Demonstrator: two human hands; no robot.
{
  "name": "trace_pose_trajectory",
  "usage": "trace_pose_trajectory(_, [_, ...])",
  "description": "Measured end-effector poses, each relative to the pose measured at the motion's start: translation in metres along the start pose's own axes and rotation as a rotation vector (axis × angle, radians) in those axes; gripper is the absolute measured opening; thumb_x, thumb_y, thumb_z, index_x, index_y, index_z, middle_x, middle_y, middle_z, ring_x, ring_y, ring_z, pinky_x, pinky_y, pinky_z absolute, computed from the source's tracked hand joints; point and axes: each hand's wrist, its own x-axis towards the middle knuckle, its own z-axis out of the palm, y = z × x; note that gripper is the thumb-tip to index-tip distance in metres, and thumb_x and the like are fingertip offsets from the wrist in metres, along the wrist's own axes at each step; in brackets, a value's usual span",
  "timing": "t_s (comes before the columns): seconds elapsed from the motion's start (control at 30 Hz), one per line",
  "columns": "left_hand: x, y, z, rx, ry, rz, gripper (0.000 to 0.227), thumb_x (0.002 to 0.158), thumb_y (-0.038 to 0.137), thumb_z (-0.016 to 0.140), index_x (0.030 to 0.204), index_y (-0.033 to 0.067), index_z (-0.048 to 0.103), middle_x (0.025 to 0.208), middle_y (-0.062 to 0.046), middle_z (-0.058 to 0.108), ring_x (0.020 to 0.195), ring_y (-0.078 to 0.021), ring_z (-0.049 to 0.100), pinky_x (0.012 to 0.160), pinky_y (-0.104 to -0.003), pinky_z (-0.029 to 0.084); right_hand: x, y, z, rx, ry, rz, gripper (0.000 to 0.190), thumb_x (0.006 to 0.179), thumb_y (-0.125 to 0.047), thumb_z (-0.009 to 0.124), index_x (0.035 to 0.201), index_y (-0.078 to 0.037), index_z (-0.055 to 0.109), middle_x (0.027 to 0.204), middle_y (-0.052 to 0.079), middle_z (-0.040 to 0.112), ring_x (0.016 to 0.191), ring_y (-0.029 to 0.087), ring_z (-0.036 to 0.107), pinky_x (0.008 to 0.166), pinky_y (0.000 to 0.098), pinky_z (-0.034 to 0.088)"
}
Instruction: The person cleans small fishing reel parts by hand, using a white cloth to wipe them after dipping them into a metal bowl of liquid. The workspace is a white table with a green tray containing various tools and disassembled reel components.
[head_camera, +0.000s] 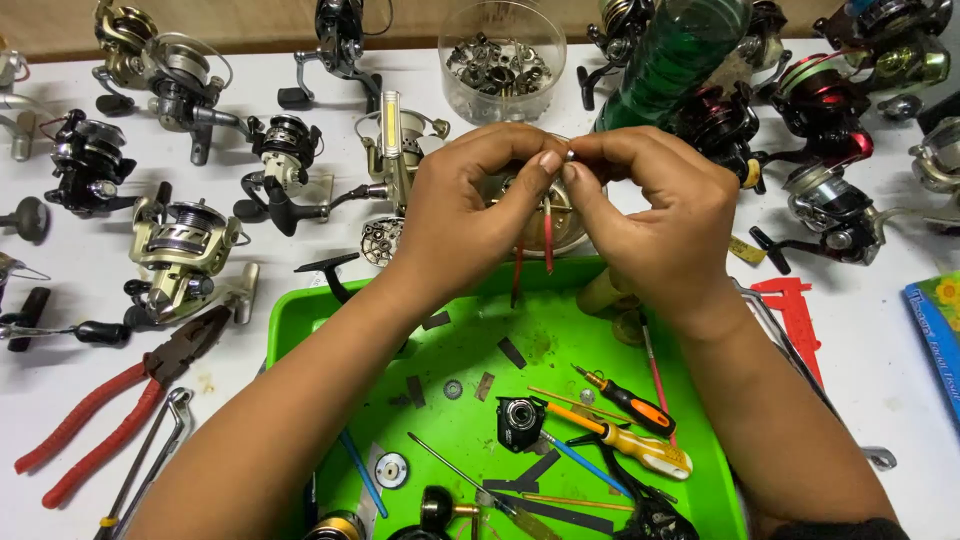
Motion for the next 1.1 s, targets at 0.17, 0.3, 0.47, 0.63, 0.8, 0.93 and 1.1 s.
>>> trace_pose_trajectory(0.17, [0.001,-0.002,-0.004,0.051,-0.18,0.003,0.016,0.098,0.011,0.061,0.113,0.008,0.066,0.109,-0.007,0.074,0.101,-0.0189,0.071,0.086,-0.03,0.057,0.0,0.007,-0.009,0.088,0.003,0.164,0.009,0.096,0.004,0.075,0.104,0.006,0.072,0.097,0.015,0.073,0.086,0.019,0.069,0.078,0.0289,0.056])
trace_pose_trajectory(0.3, [-0.002,-0.014,-0.003,0.296,-0.482,0.109,0.017,0.086,0.005,0.065,0.102,0.0098,0.067,0.084,-0.008,0.065,0.075,-0.0264,0.062,0.067,-0.04,0.047,0.005,0.004,-0.02,0.135,-0.024,0.276,0.01,0.093,0.005,0.073,0.103,0.003,0.072,0.095,0.011,0.073,0.081,0.013,0.065,0.072,0.0235,0.053])
trace_pose_trajectory(0.47, [0.0,0.004,0.001,0.16,-0.43,-0.158,0.021,0.093,0.024,0.064,0.11,0.0124,0.069,0.099,-0.004,0.076,0.084,-0.0184,0.07,0.074,-0.032,0.053,0.01,0.004,-0.029,0.088,-0.102,0.154,0.009,0.09,0.004,0.073,0.099,0.003,0.073,0.093,0.012,0.072,0.081,0.017,0.064,0.072,0.0277,0.048])
trace_pose_trajectory(0.63, [-0.003,-0.014,0.008,-0.335,-0.218,-0.433,0.03,0.095,0.024,0.068,0.118,0.0056,0.07,0.114,-0.005,0.077,0.101,-0.011,0.073,0.092,-0.024,0.061,0.012,0.001,-0.026,0.071,-0.133,0.008,0.008,0.09,0.005,0.074,0.097,0.003,0.074,0.093,0.014,0.074,0.082,0.021,0.068,0.073,0.0298,0.052])
trace_pose_trajectory(0.8, [-0.004,-0.018,0.008,-0.496,-0.117,-0.61,0.025,0.089,0.024,0.076,0.105,0.0049,0.074,0.086,-0.007,0.076,0.074,-0.0106,0.07,0.067,-0.03,0.067,0.01,0.004,-0.021,0.057,-0.126,-0.069,0.01,0.09,0.009,0.073,0.099,0.004,0.074,0.093,0.015,0.073,0.084,0.025,0.069,0.079,0.0335,0.054])
trace_pose_trajectory(0.93, [-0.002,-0.017,0.007,-0.453,-0.1,-0.535,0.015,0.09,0.019,0.075,0.098,0.0062,0.074,0.092,-0.006,0.079,0.084,-0.0109,0.075,0.074,-0.025,0.066,0.009,0.006,-0.021,0.052,-0.143,-0.07,0.011,0.092,0.008,0.074,0.102,0.004,0.073,0.095,0.015,0.072,0.084,0.024,0.069,0.078,0.0327,0.054])
trace_pose_trajectory(1.1, [0.0,-0.01,0.005,-0.375,-0.087,-0.497,0.016,0.092,0.02,0.073,0.098,0.006,0.075,0.089,-0.004,0.079,0.079,-0.0062,0.072,0.07,-0.02,0.062,0.008,0.006,-0.021,-0.057,-0.149,-0.167,0.008,0.097,0.007,0.076,0.105,0.008,0.075,0.095,0.02,0.069,0.085,0.03,0.067,0.077,0.0376,0.053])
